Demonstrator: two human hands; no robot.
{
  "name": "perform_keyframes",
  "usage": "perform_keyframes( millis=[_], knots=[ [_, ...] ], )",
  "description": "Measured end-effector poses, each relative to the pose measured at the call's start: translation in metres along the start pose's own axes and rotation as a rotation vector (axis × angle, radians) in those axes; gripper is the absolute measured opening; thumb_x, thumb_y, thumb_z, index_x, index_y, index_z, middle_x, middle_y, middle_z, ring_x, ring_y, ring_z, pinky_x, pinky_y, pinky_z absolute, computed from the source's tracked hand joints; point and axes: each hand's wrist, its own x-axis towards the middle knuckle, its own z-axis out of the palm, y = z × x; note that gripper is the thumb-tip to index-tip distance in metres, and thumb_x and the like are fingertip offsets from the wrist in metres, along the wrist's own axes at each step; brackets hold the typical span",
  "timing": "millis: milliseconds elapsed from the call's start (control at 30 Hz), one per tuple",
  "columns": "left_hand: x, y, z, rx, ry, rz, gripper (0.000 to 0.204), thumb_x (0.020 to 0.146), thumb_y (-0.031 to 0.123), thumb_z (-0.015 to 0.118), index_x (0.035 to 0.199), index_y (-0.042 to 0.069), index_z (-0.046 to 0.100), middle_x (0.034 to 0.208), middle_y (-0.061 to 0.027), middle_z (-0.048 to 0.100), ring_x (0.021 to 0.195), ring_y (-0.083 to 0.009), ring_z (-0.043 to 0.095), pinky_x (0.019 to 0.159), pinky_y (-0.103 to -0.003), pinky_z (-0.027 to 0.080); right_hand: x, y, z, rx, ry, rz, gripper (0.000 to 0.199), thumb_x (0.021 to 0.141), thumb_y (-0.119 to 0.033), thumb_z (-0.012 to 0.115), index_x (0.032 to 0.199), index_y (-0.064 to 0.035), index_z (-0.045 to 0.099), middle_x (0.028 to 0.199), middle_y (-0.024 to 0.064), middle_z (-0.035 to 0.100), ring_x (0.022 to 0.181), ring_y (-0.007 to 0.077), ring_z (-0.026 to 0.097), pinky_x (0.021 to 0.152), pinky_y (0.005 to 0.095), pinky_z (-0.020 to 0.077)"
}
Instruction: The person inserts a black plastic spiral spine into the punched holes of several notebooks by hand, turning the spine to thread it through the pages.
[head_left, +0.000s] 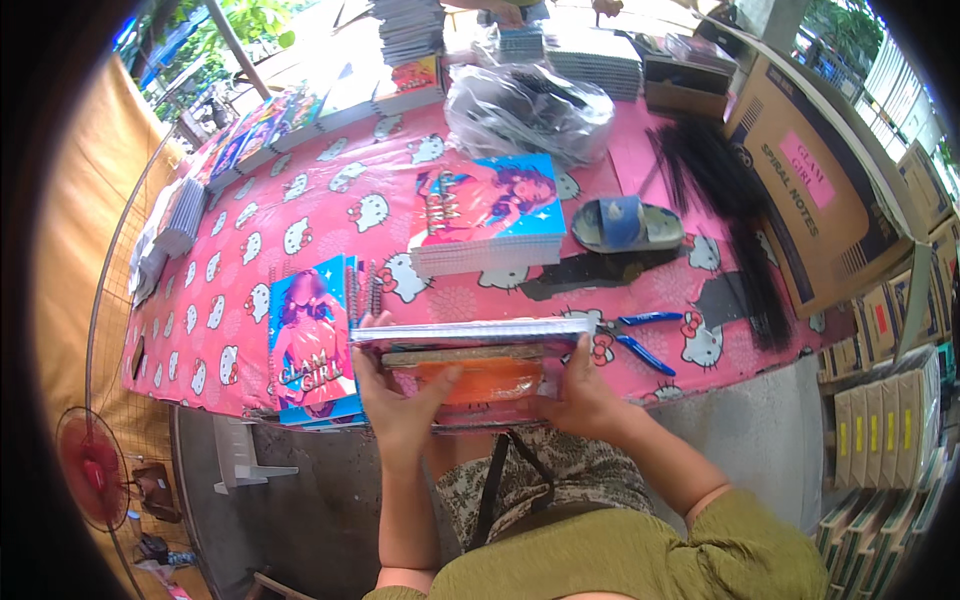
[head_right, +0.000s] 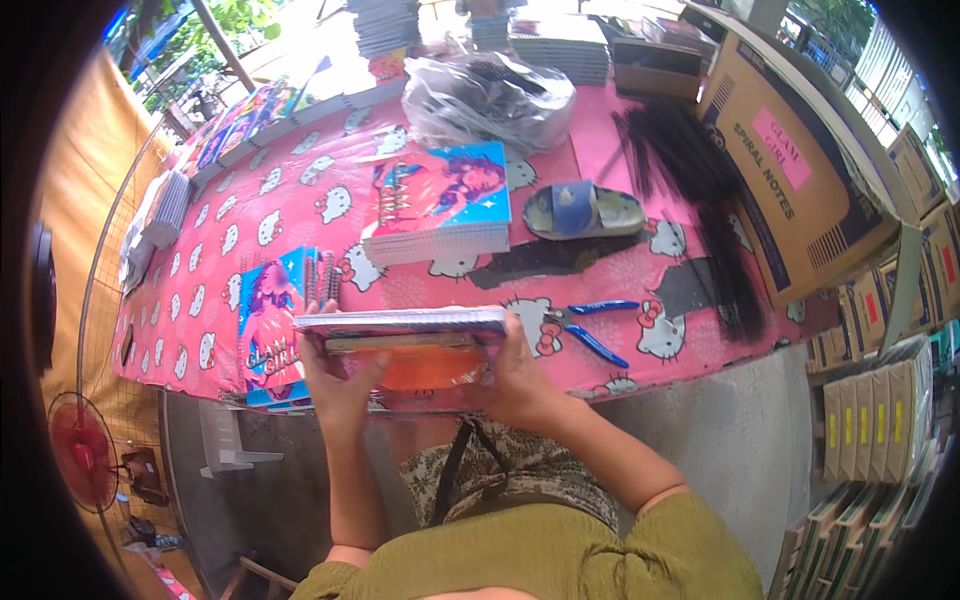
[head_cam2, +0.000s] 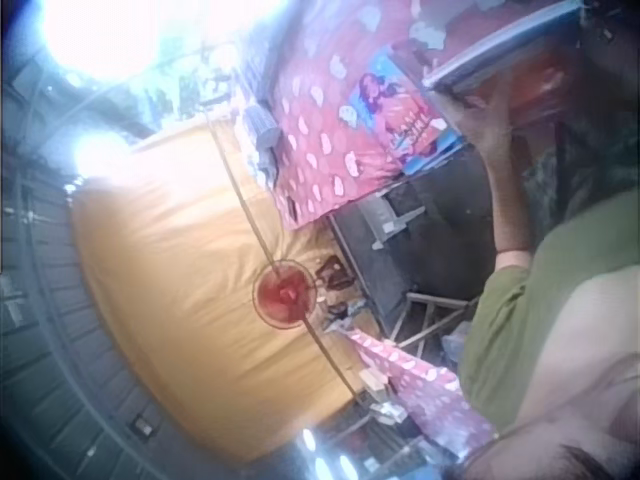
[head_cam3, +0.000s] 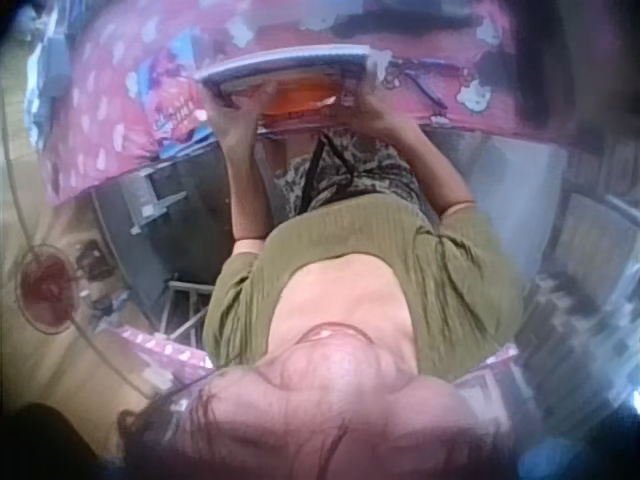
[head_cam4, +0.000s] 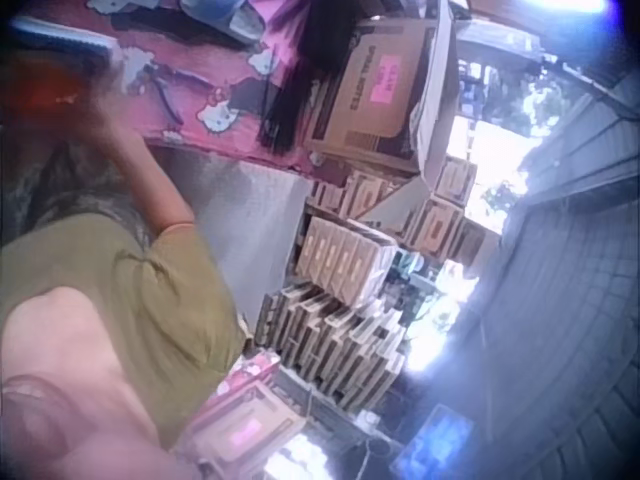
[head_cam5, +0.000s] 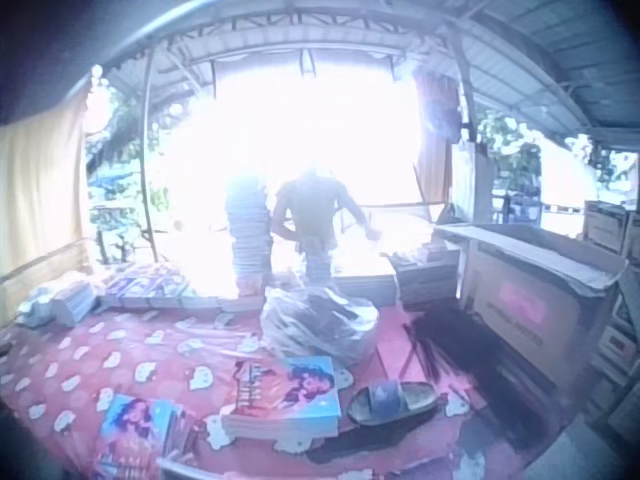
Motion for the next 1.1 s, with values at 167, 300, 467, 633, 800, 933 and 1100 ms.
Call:
perform_keyframes(
  millis=[167, 300, 467, 633, 800, 933, 1100],
  knots=[
    [0.011, 0.012, -0.016, -0.138, 0.187, 0.167, 0.094, 0.078, 0.018, 0.079, 0.149, 0.001, 0.021, 0.152, -0.0156, 0.029, 0.142, -0.0296, 0.026, 0.117, -0.042, 0.019, 0.037, 0.038, -0.119, -0.361, 0.121, -0.276, 0.040, 0.078, -0.012, 0.074, 0.115, -0.0005, 0.062, 0.122, 0.0173, 0.062, 0.112, 0.0306, 0.060, 0.090, 0.0395, 0.0488],
    [0.014, 0.054, 0.020, 0.290, 0.135, 0.569, 0.075, 0.087, 0.031, 0.069, 0.147, 0.005, 0.032, 0.152, -0.0167, 0.028, 0.142, -0.0311, 0.026, 0.116, -0.048, 0.016, 0.051, 0.131, -0.214, -0.923, 0.515, 0.204, 0.035, 0.078, -0.009, 0.071, 0.111, 0.0001, 0.064, 0.105, 0.0205, 0.061, 0.097, 0.0358, 0.061, 0.087, 0.0440, 0.0481],
    [-0.007, 0.086, 0.073, 1.048, -0.129, 0.654, 0.060, 0.090, 0.036, 0.062, 0.143, 0.014, 0.044, 0.146, -0.0103, 0.040, 0.137, -0.0292, 0.033, 0.113, -0.054, 0.006, 0.060, 0.134, -0.209, -0.789, 0.355, 0.224, 0.032, 0.081, 0.003, 0.060, 0.113, -0.0027, 0.064, 0.101, 0.0189, 0.062, 0.094, 0.0344, 0.062, 0.082, 0.0412, 0.0499],
    [0.011, 0.068, 0.079, 0.824, -0.290, 0.522, 0.043, 0.086, 0.030, 0.066, 0.127, 0.018, 0.061, 0.118, -0.0051, 0.061, 0.112, -0.0217, 0.055, 0.108, -0.049, 0.019, 0.058, 0.023, -0.147, -0.433, 0.142, -0.138, 0.027, 0.081, 0.004, 0.063, 0.107, -0.0017, 0.068, 0.091, 0.0139, 0.064, 0.082, 0.0235, 0.066, 0.071, 0.0327, 0.0523],
    [0.015, 0.069, 0.075, 0.577, -0.218, 0.546, 0.021, 0.077, 0.019, 0.076, 0.097, 0.014, 0.074, 0.097, -0.0012, 0.067, 0.098, -0.0203, 0.061, 0.106, -0.045, 0.023, 0.053, -0.018, -0.117, -0.125, 0.082, -0.247, 0.026, 0.074, 0.001, 0.074, 0.100, -0.0005, 0.069, 0.087, 0.0091, 0.063, 0.077, 0.0144, 0.063, 0.067, 0.0259, 0.0500],
    [0.013, 0.074, 0.077, 0.575, -0.193, 0.571, 0.020, 0.078, 0.018, 0.075, 0.097, 0.014, 0.074, 0.093, -0.0011, 0.067, 0.094, -0.0197, 0.061, 0.105, -0.044, 0.024, 0.056, -0.020, -0.114, 0.070, 0.021, -0.209, 0.023, 0.073, 0.001, 0.077, 0.094, -0.0018, 0.070, 0.088, 0.0082, 0.064, 0.078, 0.0150, 0.064, 0.069, 0.0269, 0.0518],
    [0.011, 0.070, 0.079, 0.551, -0.180, 0.544, 0.019, 0.078, 0.017, 0.075, 0.096, 0.013, 0.074, 0.085, 0.0010, 0.067, 0.084, -0.0172, 0.061, 0.102, -0.042, 0.026, 0.054, -0.028, -0.100, 0.127, 0.031, -0.192, 0.022, 0.072, 0.000, 0.078, 0.093, -0.0019, 0.069, 0.089, 0.0074, 0.065, 0.076, 0.0147, 0.063, 0.067, 0.0272, 0.0510]
  ],
)
